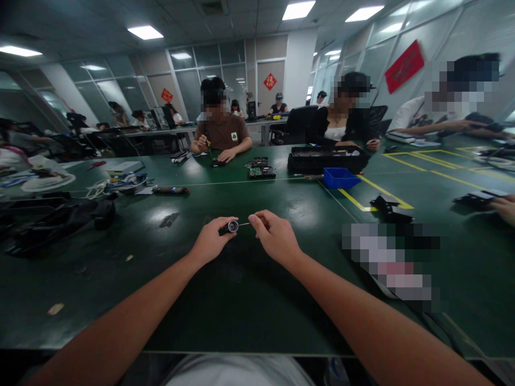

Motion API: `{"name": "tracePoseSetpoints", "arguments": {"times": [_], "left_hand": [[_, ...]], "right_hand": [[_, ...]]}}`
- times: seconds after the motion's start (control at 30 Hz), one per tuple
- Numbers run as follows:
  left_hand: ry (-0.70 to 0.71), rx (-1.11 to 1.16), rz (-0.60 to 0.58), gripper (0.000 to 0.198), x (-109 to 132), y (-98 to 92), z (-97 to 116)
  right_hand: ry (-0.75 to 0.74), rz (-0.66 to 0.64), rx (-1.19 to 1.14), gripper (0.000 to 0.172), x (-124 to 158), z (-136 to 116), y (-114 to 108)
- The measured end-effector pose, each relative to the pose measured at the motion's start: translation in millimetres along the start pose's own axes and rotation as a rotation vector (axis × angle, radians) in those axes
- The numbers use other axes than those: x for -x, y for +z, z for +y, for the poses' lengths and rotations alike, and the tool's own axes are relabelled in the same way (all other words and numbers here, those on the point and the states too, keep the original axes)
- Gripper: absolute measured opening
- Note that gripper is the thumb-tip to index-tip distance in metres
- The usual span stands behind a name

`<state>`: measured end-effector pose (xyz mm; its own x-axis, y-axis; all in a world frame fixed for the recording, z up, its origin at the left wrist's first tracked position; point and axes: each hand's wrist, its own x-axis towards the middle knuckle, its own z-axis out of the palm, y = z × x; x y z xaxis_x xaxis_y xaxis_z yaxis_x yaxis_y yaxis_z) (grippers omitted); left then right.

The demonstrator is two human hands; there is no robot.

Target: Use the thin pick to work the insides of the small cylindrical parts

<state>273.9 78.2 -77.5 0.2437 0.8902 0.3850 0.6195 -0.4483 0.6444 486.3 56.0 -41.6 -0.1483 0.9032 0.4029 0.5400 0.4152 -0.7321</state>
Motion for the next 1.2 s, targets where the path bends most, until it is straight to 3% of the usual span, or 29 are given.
{"name": "tracePoseSetpoints", "arguments": {"times": [0.5, 0.73, 0.97, 1.1, 1.2], "left_hand": [[0.006, -0.005, -0.011, 0.041, -0.1, -1.2, 3.3], [0.006, -0.006, -0.001, 0.041, 0.3, -0.8, 2.5], [-0.002, -0.024, -0.009, 0.042, 0.0, -1.5, 5.1], [0.008, -0.025, -0.01, 0.042, -0.4, -1.1, 4.0], [0.007, -0.031, -0.007, 0.042, -1.0, -0.8, 4.8]], "right_hand": [[-0.022, -0.004, -0.018, 0.022, -0.4, 3.6, 2.1], [0.008, -0.018, -0.005, 0.034, 0.1, 4.9, 2.6], [-0.037, 0.015, -0.088, 0.017, 1.8, 3.9, 1.9], [-0.001, -0.042, -0.093, 0.026, 0.8, 4.3, 1.4], [0.009, 0.015, -0.115, 0.022, 0.1, 5.9, 3.9]]}}
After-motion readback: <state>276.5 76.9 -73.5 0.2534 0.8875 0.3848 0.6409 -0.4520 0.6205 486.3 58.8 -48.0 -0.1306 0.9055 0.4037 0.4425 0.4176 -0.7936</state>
